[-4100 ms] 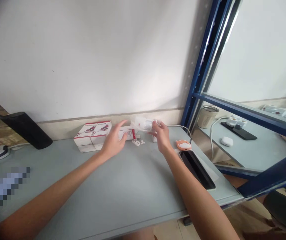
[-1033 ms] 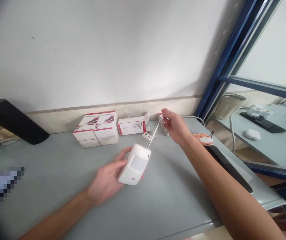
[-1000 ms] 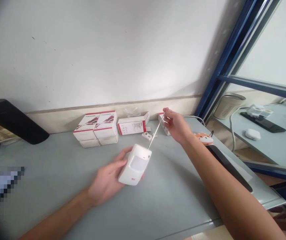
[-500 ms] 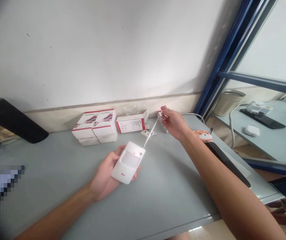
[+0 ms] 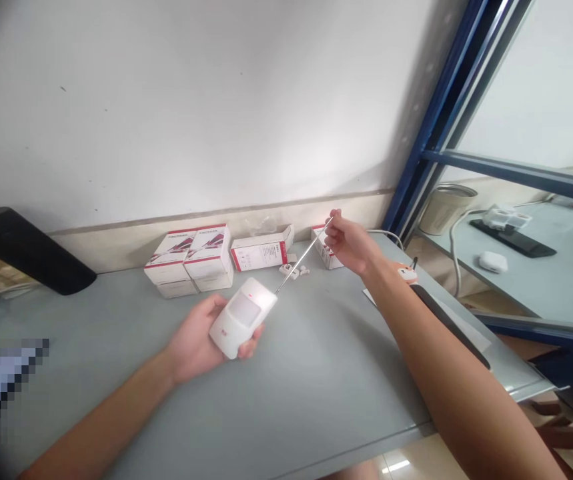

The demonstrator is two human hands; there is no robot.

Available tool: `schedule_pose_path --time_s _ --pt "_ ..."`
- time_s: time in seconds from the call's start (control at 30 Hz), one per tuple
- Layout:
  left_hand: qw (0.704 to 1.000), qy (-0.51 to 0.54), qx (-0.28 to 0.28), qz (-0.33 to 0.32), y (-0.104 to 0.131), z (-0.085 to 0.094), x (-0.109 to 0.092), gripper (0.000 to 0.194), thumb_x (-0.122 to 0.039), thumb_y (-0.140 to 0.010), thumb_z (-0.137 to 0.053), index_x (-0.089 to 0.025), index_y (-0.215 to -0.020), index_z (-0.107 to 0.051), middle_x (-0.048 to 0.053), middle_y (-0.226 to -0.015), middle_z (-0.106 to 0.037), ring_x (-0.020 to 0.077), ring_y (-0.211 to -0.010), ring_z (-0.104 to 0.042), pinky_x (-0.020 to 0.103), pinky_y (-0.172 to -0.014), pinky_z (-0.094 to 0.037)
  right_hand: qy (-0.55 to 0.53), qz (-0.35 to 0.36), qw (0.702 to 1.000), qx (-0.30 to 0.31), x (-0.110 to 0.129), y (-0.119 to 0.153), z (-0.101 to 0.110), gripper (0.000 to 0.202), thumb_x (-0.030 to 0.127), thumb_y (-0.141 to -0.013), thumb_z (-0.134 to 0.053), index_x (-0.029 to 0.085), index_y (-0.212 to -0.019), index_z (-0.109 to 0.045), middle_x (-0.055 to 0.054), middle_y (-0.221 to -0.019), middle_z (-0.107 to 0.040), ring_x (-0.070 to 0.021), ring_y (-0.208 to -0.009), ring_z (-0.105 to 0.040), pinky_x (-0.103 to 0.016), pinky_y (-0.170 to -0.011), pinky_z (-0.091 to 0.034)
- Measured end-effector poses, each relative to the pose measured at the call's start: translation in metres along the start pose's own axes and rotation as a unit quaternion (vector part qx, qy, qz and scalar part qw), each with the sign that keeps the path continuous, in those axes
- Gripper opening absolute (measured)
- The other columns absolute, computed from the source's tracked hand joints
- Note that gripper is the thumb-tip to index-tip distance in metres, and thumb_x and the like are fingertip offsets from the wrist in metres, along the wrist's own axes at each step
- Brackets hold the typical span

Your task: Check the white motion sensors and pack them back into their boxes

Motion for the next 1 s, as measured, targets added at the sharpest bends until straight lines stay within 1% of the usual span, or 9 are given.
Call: schedule_pose_path --time_s 0.1,0.17,0.37,0.5,0.6,0.67,0.77,0.87,1.0 --pt "0.999 0.024 0.019 0.028 0.001 -0.002 -0.001 0.030 -0.034 -0.089 -0.049 -0.012 -0.098 -0.068 0.016 -0.082 -0.069 0.0222 -0.058 -0.060 0.033 -0.064 -0.044 -0.025 0.041 0.998 0.029 0.004 0.001 -0.005 0.038 0.028 -0.077 -0.096 0.026 -0.087 -0.059 0.007 -0.075 -0.044 -0.0066 -0.056 -0.037 -0.017 -0.048 -0.039" --pt "0.998 0.033 0.028 0.044 0.002 -0.004 0.000 0.028 -0.034 -0.089 -0.050 -0.013 -0.095 -0.068 0.015 -0.081 -0.069 0.0209 -0.056 -0.059 0.032 -0.062 -0.043 -0.037 0.064 0.996 0.039 0.010 0.002 -0.005 0.036 0.031 -0.080 -0.093 0.026 -0.088 -0.058 0.008 -0.075 -0.044 -0.0070 -0.056 -0.037 -0.017 -0.049 -0.040" --pt "0.998 0.013 0.016 0.065 0.005 -0.001 0.002 0.030 -0.037 -0.088 -0.050 -0.014 -0.092 -0.067 0.015 -0.079 -0.069 0.0208 -0.053 -0.058 0.032 -0.062 -0.043 -0.027 0.117 0.993 0.018 0.030 -0.002 0.008 0.030 0.037 -0.091 -0.083 0.027 -0.084 -0.056 0.007 -0.069 -0.039 -0.0098 -0.053 -0.036 -0.021 -0.047 -0.039" --pt "0.998 0.004 0.009 0.066 0.005 0.001 0.001 0.031 -0.038 -0.089 -0.051 -0.012 -0.095 -0.068 0.015 -0.079 -0.069 0.0205 -0.052 -0.058 0.032 -0.061 -0.042 -0.040 0.110 0.993 0.011 0.031 -0.006 0.017 0.029 0.033 -0.087 -0.087 0.026 -0.085 -0.059 0.008 -0.069 -0.043 -0.0080 -0.053 -0.038 -0.019 -0.047 -0.038" --pt "0.999 -0.003 0.002 0.035 0.003 0.004 0.000 0.032 -0.037 -0.091 -0.051 -0.010 -0.100 -0.067 0.018 -0.083 -0.070 0.0237 -0.057 -0.061 0.034 -0.063 -0.043 -0.039 0.092 0.995 -0.016 0.027 -0.011 0.027 0.029 0.035 -0.082 -0.091 0.026 -0.089 -0.064 0.007 -0.073 -0.051 -0.0065 -0.054 -0.041 -0.018 -0.048 -0.040" --pt "1.000 0.024 -0.013 0.005 0.002 0.007 0.000 0.031 -0.035 -0.092 -0.053 -0.010 -0.107 -0.065 0.020 -0.089 -0.071 0.0261 -0.066 -0.064 0.036 -0.068 -0.046 -0.008 0.090 0.993 -0.074 0.024 -0.014 0.038 0.027 0.036 -0.081 -0.090 0.026 -0.093 -0.069 0.005 -0.079 -0.058 -0.0063 -0.057 -0.045 -0.017 -0.048 -0.042" --pt "0.996 0.073 -0.035 -0.028 0.000 0.009 0.000 0.033 -0.031 -0.091 -0.055 -0.012 -0.117 -0.061 0.021 -0.097 -0.072 0.0281 -0.077 -0.067 0.039 -0.077 -0.049 0.063 0.095 0.982 -0.152 0.018 -0.015 0.049 0.026 0.038 -0.081 -0.087 0.025 -0.099 -0.075 -0.001 -0.097 -0.068 -0.0077 -0.064 -0.055 -0.019 -0.053 -0.050" --pt "0.997 0.052 -0.027 -0.044 0.001 0.007 0.000 0.039 -0.029 -0.090 -0.053 -0.012 -0.124 -0.058 0.023 -0.100 -0.073 0.0318 -0.081 -0.069 0.043 -0.080 -0.050 0.129 0.108 0.974 -0.155 0.011 -0.012 0.043 0.029 0.045 -0.086 -0.080 0.026 -0.108 -0.075 -0.005 -0.115 -0.073 -0.0120 -0.075 -0.064 -0.023 -0.059 -0.057" --pt "0.998 0.032 -0.029 -0.037 0.003 0.003 -0.001 0.045 -0.027 -0.090 -0.054 -0.015 -0.133 -0.054 0.021 -0.103 -0.073 0.0330 -0.083 -0.071 0.044 -0.081 -0.049 0.206 0.128 0.962 -0.124 0.008 -0.003 0.021 0.045 0.051 -0.091 -0.073 0.034 -0.132 -0.067 -0.005 -0.129 -0.073 -0.0194 -0.093 -0.074 -0.028 -0.067 -0.060"
Point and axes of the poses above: each hand's wrist, its own y-axis away from the middle knuckle, its own z-axis out of the back of the hand, x = y × z, the point moved 4 cm from there along -y, towards the middle knuckle
